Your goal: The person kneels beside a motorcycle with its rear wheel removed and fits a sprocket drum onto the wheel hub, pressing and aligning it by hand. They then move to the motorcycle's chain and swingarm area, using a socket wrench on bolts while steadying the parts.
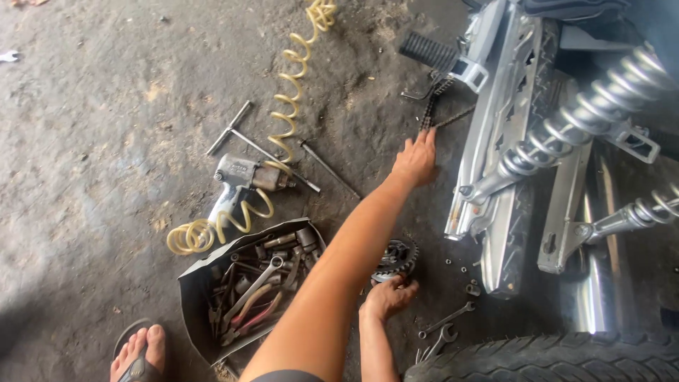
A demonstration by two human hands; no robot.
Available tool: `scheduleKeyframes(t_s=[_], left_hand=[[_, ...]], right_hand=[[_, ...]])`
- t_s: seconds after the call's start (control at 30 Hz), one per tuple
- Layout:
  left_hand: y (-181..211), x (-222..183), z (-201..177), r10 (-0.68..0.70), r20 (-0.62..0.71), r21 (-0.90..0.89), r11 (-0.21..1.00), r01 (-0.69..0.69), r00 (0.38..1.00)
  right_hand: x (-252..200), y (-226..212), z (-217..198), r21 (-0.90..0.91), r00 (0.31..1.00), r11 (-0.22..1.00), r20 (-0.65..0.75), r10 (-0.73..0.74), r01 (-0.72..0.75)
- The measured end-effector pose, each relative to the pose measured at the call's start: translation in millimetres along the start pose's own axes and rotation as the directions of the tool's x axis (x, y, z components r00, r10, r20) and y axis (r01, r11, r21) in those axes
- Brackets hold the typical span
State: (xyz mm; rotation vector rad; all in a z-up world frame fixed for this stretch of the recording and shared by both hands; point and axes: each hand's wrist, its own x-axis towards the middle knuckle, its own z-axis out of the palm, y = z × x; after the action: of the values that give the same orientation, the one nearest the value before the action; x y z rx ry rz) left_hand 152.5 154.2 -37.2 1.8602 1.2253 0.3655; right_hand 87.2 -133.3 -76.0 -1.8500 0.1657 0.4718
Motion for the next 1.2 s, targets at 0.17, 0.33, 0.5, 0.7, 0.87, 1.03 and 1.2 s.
scheduleKeyframes(t_s=[0.17,0.33,0.5,0.7,0.87,1.03,1.2], left_hand=[[23.8,32.3,-9.3,-0.052,-0.006,-0.188,0.981,0.05,0.999],[30.1,61.8,7.2,0.009,0.042,-0.333,0.943,0.006,0.999],[-2.4,125.0,71.1,0.225,-0.05,-0.331,0.915,-0.228,0.973],[9.1,19.1,37.1,0.149,-0.21,-0.258,0.945,-0.202,0.966],[0.6,-82.9,2.7,0.157,-0.224,-0.191,0.961,-0.201,0.962],[13.4,-133.9,-36.4,0.181,-0.233,-0.176,0.959,-0.224,0.955],[-1.4,-150.0,-64.2,0.415,-0.262,-0.085,0.89,-0.449,0.872]], right_hand=[[13.7,-0.9,-5.3,0.008,0.999,0.999,-0.011,-0.035,0.035],[24.3,1.7,-0.7,0.039,0.996,0.996,-0.014,-0.083,0.083],[33.0,2.1,2.3,0.05,0.991,0.99,0.016,-0.13,0.129],[17.9,23.5,-0.6,0.042,0.99,0.991,0.061,-0.131,0.128],[0.5,9.4,3.4,0.109,0.995,0.991,0.064,-0.082,0.074],[-7.6,-38.8,22.2,0.185,0.994,0.977,0.008,0.105,-0.104],[2.9,-71.6,32.0,0.226,0.995,0.974,-0.101,-0.008,0.031]])
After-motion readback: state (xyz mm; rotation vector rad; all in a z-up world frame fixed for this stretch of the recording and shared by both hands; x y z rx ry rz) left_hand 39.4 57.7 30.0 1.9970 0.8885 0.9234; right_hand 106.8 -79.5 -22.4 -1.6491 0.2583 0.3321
